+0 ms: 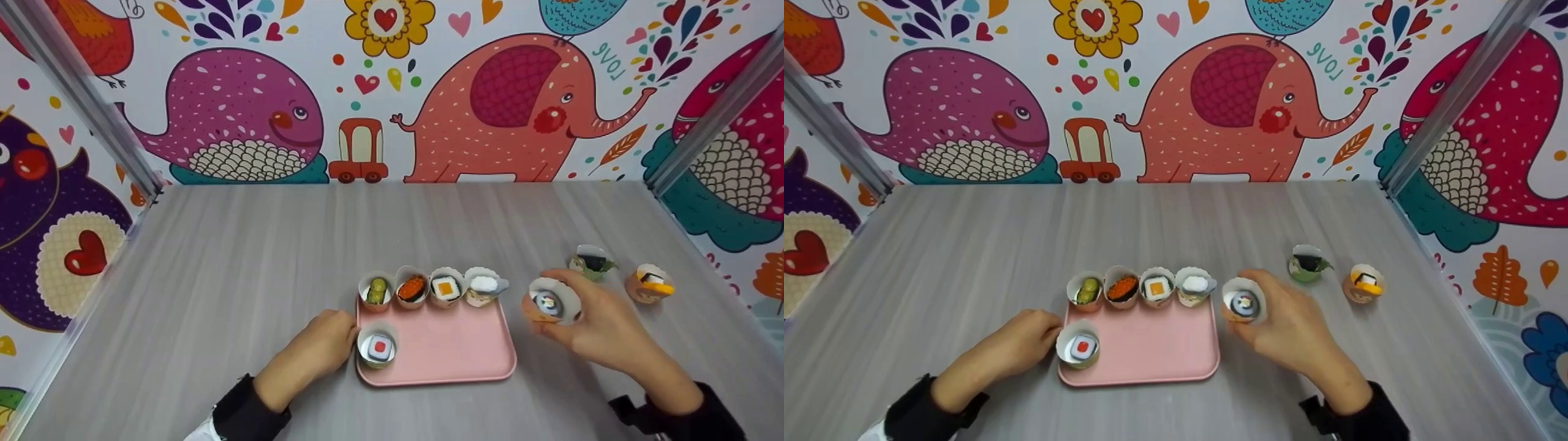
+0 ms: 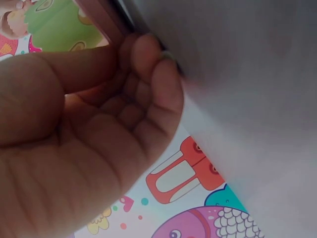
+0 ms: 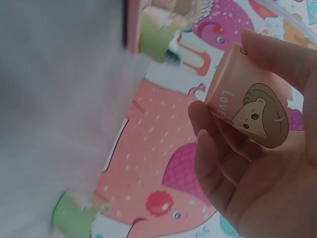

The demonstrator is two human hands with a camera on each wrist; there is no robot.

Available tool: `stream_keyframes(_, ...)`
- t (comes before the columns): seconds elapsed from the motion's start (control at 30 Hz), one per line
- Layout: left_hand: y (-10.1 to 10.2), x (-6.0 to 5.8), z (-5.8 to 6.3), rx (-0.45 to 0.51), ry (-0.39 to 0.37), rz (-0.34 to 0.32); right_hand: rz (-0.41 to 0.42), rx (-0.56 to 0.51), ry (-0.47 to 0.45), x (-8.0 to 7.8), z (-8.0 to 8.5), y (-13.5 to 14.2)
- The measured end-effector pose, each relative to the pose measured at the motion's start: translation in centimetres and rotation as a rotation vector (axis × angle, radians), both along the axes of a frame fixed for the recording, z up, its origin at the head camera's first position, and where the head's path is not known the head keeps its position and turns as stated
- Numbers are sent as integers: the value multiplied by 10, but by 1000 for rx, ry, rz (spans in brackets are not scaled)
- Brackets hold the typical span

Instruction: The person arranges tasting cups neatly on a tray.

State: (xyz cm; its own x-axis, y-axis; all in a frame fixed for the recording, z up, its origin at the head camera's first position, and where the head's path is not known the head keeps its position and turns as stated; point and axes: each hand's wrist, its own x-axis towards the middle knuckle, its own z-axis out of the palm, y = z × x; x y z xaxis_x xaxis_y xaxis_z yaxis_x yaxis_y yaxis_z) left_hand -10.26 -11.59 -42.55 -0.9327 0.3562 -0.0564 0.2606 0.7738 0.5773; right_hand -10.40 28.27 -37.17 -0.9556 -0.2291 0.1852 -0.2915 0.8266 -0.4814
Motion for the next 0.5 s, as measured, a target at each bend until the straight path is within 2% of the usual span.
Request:
stream_keyframes(0.27, -1, 0, 1, 8, -4, 2, 105, -25, 62, 0, -5, -38)
stream_keyframes(0.5, 0, 0, 2, 7, -25, 9, 167, -42, 67, 0, -12, -65)
